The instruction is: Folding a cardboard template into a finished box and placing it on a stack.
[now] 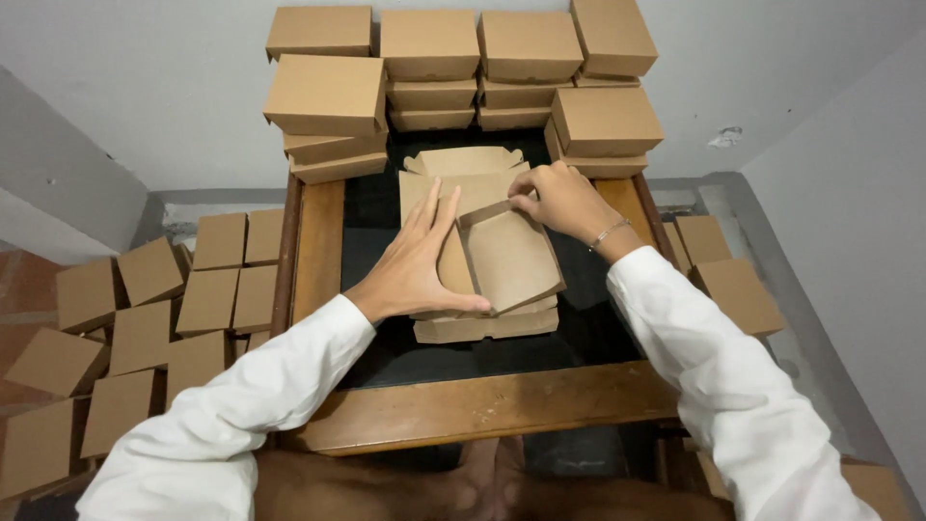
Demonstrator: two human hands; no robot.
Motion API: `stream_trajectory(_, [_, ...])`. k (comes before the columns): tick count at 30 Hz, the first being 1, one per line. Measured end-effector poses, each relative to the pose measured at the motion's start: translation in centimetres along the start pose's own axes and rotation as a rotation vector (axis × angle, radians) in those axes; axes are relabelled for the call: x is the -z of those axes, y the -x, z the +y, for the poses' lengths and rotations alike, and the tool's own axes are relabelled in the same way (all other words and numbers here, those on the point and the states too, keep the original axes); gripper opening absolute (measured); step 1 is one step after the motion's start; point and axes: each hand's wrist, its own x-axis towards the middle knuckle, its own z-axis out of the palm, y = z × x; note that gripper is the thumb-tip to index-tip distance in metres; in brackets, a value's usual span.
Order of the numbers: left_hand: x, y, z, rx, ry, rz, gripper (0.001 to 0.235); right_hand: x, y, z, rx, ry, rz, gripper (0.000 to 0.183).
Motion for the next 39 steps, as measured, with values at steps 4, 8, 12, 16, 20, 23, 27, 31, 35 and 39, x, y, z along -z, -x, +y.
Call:
stream_trajectory(4, [-0.4,-0.1,-0.3,-0.047,0.020,0.012,0.146,2.0,2.3,-2.0,0.065,-0.150,0.042,0.019])
stream_trajectory(8, [-0.6,-0.2,-0.4,-0.064,0.053,0.019,0.148,2.3,4.1,-3.0,0.143,-0.351,0.073,0.028])
stream_trajectory(12, [-0.7,-0.3,-0.6,-0.058,0.062,0.011,0.152,1.6,4.8,-3.2,0.259,-0.415,0.107,0.036])
stream_trajectory(16, [-0.8,-0.2,-0.6,-0.082,0.082,0.039,0.151,1.3,5.4,-3.6,0.349,-0.377,0.118,0.041])
stream_trajectory(20, [-1.1,-0.1,-1.5,-0.138,0.096,0.036,0.153,1.0,5.6,-4.3,0.377,-0.390,0.060,0.045])
stream_trajectory(23, [-1.3,0.0,-2.1,-0.181,0.126,0.028,0.153,0.8,5.6,-4.4,0.406,-0.398,0.012,0.048])
stream_trajectory(27, [-1.6,0.0,-2.9,-0.240,0.229,0.095,0.152,0.6,5.9,-4.9,0.397,-0.400,-0.053,0.053])
stream_trajectory(31, [-2.9,-0.3,-4.6,-0.246,0.270,0.143,0.150,0.5,6.1,-4.9,0.397,-0.421,-0.096,0.055])
stream_trajectory(35, [-3.2,-0.1,-4.5,-0.222,0.313,0.173,0.150,0.2,5.9,-4.9,0.397,-0.379,-0.110,0.059])
stream_trajectory(39, [-3.6,-0.1,-4.3,-0.200,0.297,0.219,0.143,0.4,6.3,-5.5,0.384,-0.410,-0.124,0.058])
